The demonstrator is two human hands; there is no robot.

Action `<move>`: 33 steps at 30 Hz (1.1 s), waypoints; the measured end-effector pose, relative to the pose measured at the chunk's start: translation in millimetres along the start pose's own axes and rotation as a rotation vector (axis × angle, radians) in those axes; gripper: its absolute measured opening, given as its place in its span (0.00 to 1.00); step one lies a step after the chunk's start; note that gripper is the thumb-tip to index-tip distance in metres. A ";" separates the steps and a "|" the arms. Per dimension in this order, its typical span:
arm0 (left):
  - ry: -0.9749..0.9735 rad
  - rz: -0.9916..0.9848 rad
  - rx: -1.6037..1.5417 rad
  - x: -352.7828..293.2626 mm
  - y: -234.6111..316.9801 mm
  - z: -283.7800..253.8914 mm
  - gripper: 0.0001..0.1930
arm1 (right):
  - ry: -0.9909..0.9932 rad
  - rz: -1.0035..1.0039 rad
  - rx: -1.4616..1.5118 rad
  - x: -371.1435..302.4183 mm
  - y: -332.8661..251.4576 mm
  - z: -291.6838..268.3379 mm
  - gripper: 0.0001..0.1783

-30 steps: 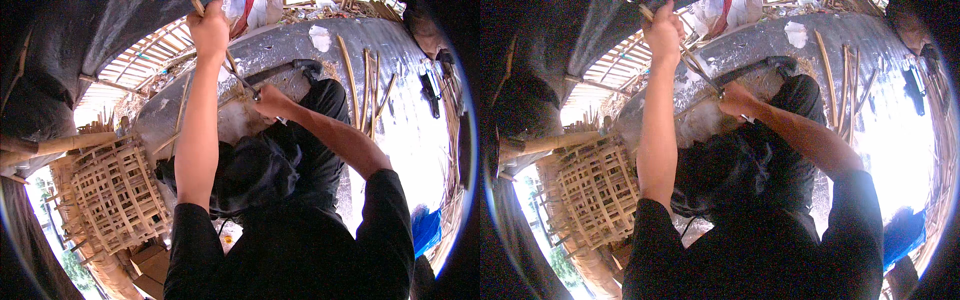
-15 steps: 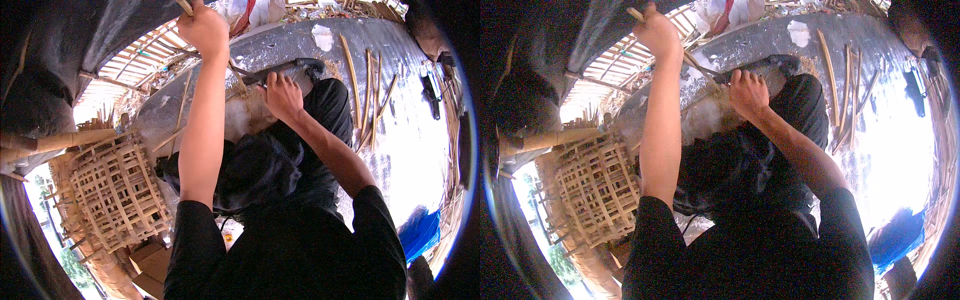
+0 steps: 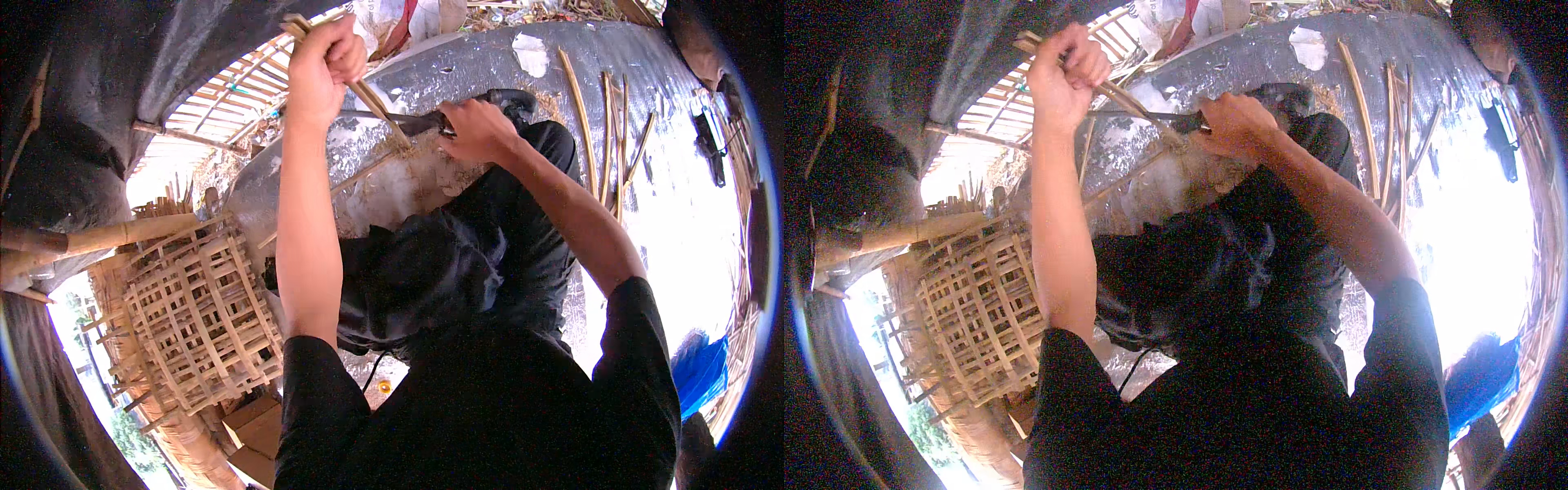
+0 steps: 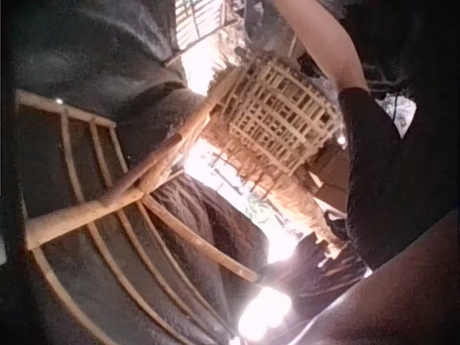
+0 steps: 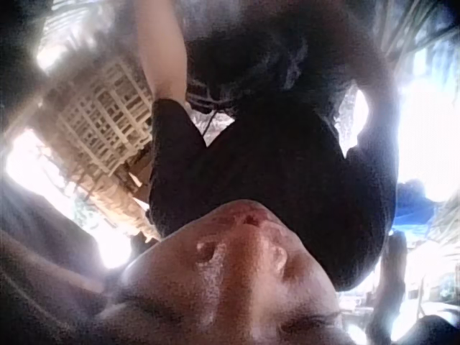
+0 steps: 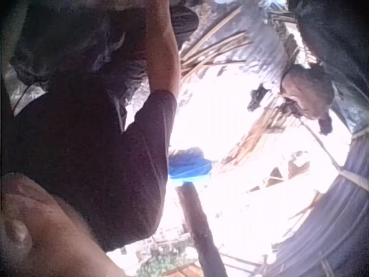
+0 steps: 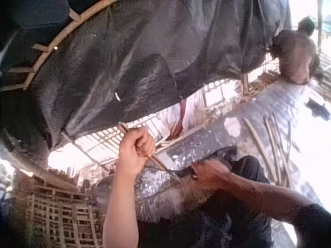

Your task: The person carves thin strips of wood using a machete while sitting on the floor. The person holds several strips together, trims the edges to shape them, and then handles a small wooden basket structure.

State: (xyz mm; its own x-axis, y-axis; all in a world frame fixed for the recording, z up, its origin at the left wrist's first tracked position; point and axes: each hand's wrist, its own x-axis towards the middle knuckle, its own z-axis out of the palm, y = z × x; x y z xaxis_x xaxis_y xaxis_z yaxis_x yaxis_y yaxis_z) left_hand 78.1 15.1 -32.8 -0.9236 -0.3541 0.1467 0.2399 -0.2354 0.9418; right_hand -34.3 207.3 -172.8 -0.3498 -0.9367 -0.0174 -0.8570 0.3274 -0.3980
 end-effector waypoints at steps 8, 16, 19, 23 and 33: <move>-0.160 -0.037 -0.034 -15.2 6.5 -4.8 0.20 | -0.016 -0.061 -0.145 -12.6 -1.8 -38.6 0.26; 0.199 0.174 0.150 -15.4 -10.7 35.1 0.21 | 0.418 -0.099 -0.338 -20.1 3.0 10.1 0.22; 0.643 0.221 0.061 3.1 -20.0 49.9 0.22 | 0.384 -0.092 -0.265 -10.1 8.4 11.9 0.18; 0.731 0.339 -0.008 19.1 -35.8 35.5 0.17 | 0.170 0.014 -0.231 6.6 3.6 5.3 0.20; 0.806 0.261 0.155 18.8 -24.4 60.5 0.18 | -0.001 0.039 -0.255 2.7 6.4 2.8 0.29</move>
State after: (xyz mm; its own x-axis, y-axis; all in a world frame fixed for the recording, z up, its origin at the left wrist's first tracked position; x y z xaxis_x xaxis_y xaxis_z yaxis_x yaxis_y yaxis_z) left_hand 36.8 68.9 -34.7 -0.3367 -0.9278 0.1604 0.3172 0.0486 0.9471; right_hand -39.6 206.5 -177.9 -0.3846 -0.9226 -0.0289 -0.9105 0.3843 -0.1525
